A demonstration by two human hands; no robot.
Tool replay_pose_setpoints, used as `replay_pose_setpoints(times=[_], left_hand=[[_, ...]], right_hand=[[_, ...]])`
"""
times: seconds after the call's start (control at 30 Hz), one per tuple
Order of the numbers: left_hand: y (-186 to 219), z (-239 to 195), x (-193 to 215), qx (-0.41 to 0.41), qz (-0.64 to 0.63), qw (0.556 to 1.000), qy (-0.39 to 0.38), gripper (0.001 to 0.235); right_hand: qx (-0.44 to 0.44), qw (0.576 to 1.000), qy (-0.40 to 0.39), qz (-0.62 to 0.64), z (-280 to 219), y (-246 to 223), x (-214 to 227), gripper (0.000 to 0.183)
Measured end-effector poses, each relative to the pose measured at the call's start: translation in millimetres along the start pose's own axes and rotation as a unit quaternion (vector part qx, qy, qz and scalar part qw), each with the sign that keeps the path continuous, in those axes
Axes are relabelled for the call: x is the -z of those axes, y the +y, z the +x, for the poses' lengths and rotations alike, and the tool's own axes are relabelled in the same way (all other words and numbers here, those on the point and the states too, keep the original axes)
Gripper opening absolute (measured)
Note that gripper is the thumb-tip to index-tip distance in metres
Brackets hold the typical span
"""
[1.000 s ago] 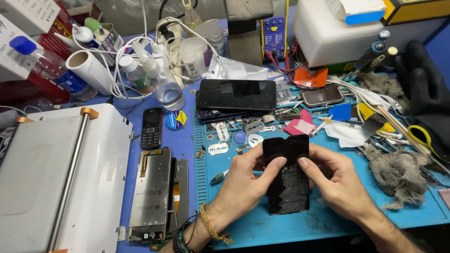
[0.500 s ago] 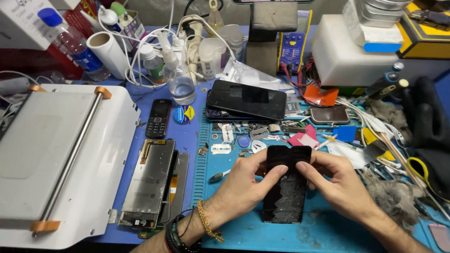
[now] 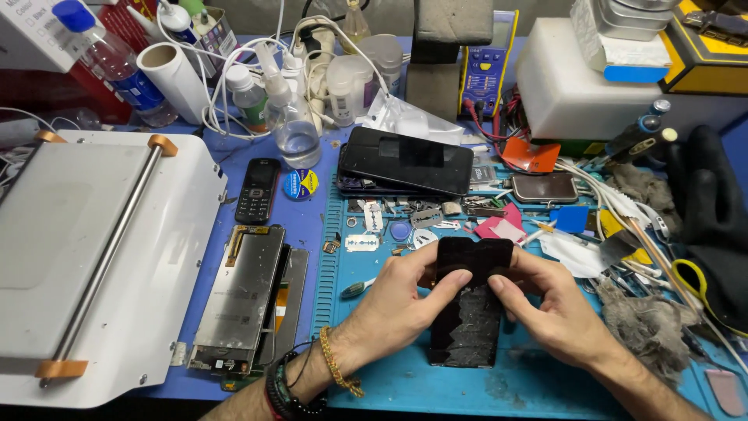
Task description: Repairing and cleaning a damaged smartphone screen at an electronics workbench.
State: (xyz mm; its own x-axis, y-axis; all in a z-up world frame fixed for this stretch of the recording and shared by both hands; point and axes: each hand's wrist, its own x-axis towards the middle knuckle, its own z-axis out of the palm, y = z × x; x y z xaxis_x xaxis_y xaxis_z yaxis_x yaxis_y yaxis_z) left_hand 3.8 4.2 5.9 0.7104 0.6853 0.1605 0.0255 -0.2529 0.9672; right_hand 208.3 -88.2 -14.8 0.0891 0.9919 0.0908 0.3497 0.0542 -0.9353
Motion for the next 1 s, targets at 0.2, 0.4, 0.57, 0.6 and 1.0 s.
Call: replay_pose_setpoints(times=[0.2,0.4,0.57,0.6,1.0], left_hand=[[0.2,-3.7,2.3,-0.015,-0.002,1.0,-0.004,0.028],[-5.3,-3.8,0.3,-0.029,-0.006,1.0,0.001,0.026],[-9.7,-3.5,-0.3,-0.032,0.009,0.999,0.009,0.024],[-9.6,-3.1,0.0,-0.039,0.013,0.999,0.01,0.026],[-12.7,-3.3,-3.3,-0.057,0.01,0.998,-0.003,0.029]], right_hand=[[-0.044,0.996,0.037,-0.072,-8.1,-18.7,2.4,0.032],[-0.052,0.984,0.167,-0.034,-16.2,-18.6,-20.9,0.017],[-0.003,0.984,0.176,-0.017,-20.2,-8.4,-27.4,0.015],[-0.006,0.986,0.166,-0.006,-20.4,-7.1,-26.1,0.016],[-0.009,0.982,0.185,-0.027,-22.1,-11.1,-29.7,0.013]])
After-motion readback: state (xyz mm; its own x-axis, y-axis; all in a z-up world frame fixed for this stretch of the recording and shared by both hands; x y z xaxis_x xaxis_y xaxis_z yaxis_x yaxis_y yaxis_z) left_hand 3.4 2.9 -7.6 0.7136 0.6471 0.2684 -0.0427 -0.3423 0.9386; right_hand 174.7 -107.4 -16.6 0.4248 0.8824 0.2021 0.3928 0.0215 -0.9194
